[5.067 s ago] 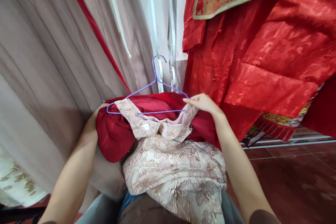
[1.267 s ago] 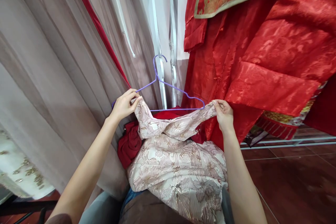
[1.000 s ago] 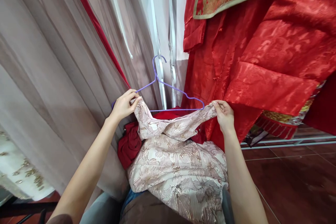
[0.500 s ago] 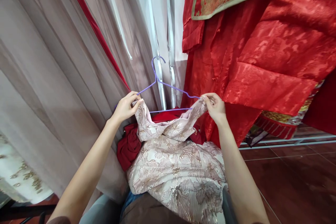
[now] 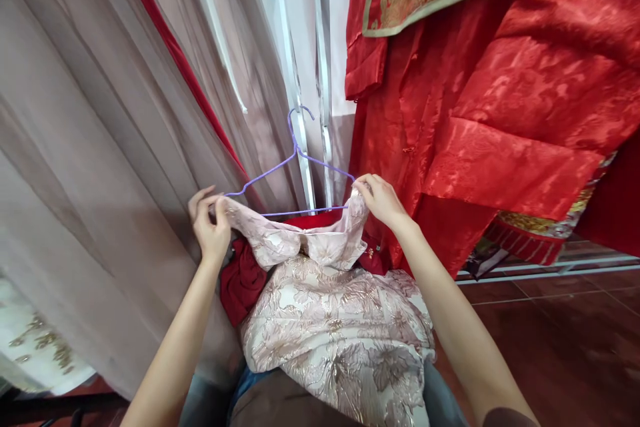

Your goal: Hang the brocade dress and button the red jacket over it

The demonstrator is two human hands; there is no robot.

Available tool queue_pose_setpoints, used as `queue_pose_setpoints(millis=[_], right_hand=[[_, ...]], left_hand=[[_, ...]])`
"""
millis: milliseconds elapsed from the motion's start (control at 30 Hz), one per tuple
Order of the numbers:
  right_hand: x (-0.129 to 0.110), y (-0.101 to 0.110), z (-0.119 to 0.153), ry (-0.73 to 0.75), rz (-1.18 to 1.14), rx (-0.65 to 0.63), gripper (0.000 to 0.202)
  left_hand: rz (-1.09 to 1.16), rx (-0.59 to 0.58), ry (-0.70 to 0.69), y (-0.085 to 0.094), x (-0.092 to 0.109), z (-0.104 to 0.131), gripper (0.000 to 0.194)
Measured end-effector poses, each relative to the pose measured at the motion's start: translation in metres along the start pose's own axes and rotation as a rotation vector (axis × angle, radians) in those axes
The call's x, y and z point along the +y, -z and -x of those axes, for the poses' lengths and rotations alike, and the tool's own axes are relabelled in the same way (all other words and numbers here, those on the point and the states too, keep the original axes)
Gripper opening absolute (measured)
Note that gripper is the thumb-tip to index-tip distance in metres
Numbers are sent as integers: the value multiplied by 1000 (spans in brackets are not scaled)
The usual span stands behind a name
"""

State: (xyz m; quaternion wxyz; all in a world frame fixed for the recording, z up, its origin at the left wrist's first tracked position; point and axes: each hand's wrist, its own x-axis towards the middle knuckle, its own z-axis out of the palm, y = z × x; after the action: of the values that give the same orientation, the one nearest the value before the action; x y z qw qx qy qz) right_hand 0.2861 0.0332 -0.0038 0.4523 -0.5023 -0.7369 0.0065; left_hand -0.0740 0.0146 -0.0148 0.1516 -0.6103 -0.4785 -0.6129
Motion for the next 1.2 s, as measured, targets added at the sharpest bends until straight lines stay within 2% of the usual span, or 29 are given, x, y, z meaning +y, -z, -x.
queue_pose_setpoints(millis=[33,67,167,267,367,467,633,800,933,1100,1200], right_hand=[[0,-2,-1,3,4,5,23],[0,-3,-1,0,6,11,24],[0,-5,-2,-15,4,21,25],[0,-5,-2,-12,-6,21,25],[-1,-4,-2,1,-15,24,26],[-3,-2,-1,1,-8,10,25],[-4,-1,0,0,-7,-22,22],[-3,-1,-1,26,-1,-7,26],[-1,1,-3,54,-1,-28,28],[-1,1,-5,53,0,-44,27],[-2,2,-7,51,3,-53,26]], left_hand=[[-21,83,73,3,-9,8,20],[-25,117,144,6,-17,15,21],[19,114,314,9,-37,30,24],[52,122,379,7,-45,35,29],[76,114,390,6,-46,29,30],[124,45,389,10,-47,14,32],[281,-186,411,20,-54,-15,38],[442,-300,500,27,-53,-23,46],[446,-361,451,30,-49,-30,43],[353,-362,338,26,-42,-42,42],[275,-499,249,17,-25,-49,40]])
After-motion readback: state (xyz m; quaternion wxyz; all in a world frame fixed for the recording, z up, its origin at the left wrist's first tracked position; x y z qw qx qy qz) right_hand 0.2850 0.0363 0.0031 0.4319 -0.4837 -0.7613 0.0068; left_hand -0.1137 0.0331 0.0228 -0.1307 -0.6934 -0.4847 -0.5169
